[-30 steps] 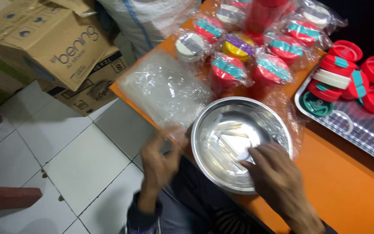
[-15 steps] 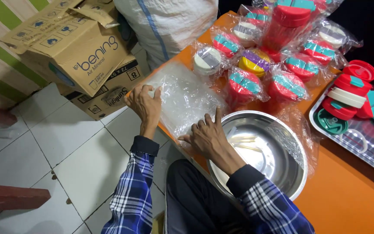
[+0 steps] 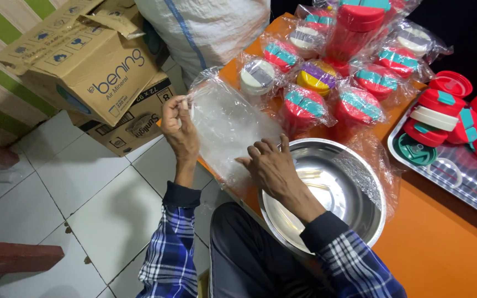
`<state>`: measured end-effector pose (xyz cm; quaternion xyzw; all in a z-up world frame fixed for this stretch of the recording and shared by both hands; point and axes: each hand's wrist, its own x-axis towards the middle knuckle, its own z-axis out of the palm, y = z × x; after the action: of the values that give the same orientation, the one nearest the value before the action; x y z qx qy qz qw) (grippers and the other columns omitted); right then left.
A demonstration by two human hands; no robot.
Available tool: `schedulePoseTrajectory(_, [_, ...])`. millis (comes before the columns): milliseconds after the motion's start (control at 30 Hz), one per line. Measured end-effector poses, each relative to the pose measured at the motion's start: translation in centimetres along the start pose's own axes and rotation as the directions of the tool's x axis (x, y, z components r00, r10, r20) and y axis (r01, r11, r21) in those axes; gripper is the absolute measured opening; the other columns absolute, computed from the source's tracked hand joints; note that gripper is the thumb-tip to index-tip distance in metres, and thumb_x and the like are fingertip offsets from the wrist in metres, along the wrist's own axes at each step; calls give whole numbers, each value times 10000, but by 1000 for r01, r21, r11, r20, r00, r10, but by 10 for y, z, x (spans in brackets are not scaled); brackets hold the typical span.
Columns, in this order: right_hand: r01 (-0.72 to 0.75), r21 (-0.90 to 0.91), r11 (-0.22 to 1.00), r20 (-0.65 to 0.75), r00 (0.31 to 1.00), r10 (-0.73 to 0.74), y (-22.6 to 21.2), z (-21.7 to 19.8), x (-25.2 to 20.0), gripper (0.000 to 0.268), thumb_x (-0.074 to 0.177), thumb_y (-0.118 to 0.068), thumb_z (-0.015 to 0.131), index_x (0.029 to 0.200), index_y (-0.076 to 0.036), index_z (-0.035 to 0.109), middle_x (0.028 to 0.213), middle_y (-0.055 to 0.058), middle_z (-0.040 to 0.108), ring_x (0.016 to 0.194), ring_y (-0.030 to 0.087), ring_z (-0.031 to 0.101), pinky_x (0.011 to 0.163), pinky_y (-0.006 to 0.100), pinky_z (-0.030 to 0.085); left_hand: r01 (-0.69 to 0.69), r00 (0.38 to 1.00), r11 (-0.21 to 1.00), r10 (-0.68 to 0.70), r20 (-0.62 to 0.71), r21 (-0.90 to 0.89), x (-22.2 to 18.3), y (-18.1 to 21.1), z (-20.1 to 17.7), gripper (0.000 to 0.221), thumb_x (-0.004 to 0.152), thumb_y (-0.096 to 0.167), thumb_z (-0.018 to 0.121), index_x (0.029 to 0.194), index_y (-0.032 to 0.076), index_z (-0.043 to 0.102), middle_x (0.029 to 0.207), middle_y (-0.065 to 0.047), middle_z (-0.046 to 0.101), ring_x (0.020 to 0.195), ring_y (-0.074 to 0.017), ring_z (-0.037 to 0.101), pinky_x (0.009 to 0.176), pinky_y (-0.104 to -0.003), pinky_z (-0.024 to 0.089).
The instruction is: Assemble plastic containers by wiping them, inserting straws, and attaching bands and lids.
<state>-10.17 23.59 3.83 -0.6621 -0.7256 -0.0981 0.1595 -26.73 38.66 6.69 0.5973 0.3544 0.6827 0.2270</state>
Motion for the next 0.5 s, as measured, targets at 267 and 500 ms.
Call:
schedulePoseTrajectory(267, [-8, 487, 873, -491, 824, 282, 31, -110, -6, 212, 973, -241, 741, 1170, -161, 740, 1015, 70, 751, 893, 267, 745, 784, 373, 592, -127, 985, 964, 151, 89, -232, 30, 94, -1, 128, 1047, 127, 589, 1066, 16, 649, 958, -140, 728, 912, -222, 739, 872, -339, 574])
schedulePoseTrajectory(500, [119, 945, 303, -257, 845, 469, 44, -208, -12, 380, 980, -192, 731, 1327, -78, 626, 1157, 81, 705, 1144, 156, 672, 1050, 413, 549, -179, 887, 946, 274, 371, -272, 24, 201, 21, 43, 1008, 106, 660, 1021, 81, 693, 938, -66, 757, 952, -184, 743, 957, -327, 540])
